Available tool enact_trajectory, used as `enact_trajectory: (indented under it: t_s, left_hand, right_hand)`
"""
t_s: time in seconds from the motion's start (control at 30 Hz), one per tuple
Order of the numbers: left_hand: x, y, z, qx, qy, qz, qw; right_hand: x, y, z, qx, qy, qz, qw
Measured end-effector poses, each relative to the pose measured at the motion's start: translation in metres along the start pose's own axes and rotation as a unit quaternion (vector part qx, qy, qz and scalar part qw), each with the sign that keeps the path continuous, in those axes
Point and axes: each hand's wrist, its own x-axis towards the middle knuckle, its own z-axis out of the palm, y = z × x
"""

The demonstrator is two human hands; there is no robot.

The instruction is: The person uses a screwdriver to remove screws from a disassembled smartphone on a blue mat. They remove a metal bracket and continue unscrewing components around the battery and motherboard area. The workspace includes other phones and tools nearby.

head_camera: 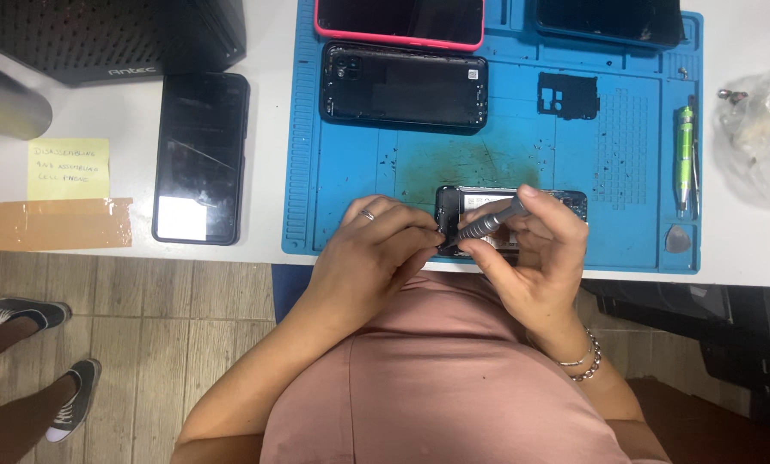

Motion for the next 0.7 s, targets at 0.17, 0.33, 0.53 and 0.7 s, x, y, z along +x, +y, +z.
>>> enact_trajectory:
  t_s: [0.17, 0.33, 0.53, 0.7]
  left_hand:
    - [0.0, -0.001, 0.001, -0.003, -0.001, 0.001, 1.0]
    - [-0.002, -0.005, 0.004, 0.011, -0.005, 0.007, 1.0]
    - [0.0, -0.001, 0.001, 0.0, -0.009, -0.003, 1.0]
    - [-0.001, -0.003, 0.003, 0.013, -0.007, 0.005, 1.0]
  right_hand:
    - [0.01, -0.009, 0.004, 0.038, -0.027, -0.022, 0.999]
    - [0.013, -0.015, 0.007, 0.072, -0.043, -0.015, 0.996]
    - [0.008, 0.002, 0.001, -0.019, -0.01, -0.067, 0.997]
    - [0.017, -0.016, 0.014, 0.078, -0.05, -0.048, 0.995]
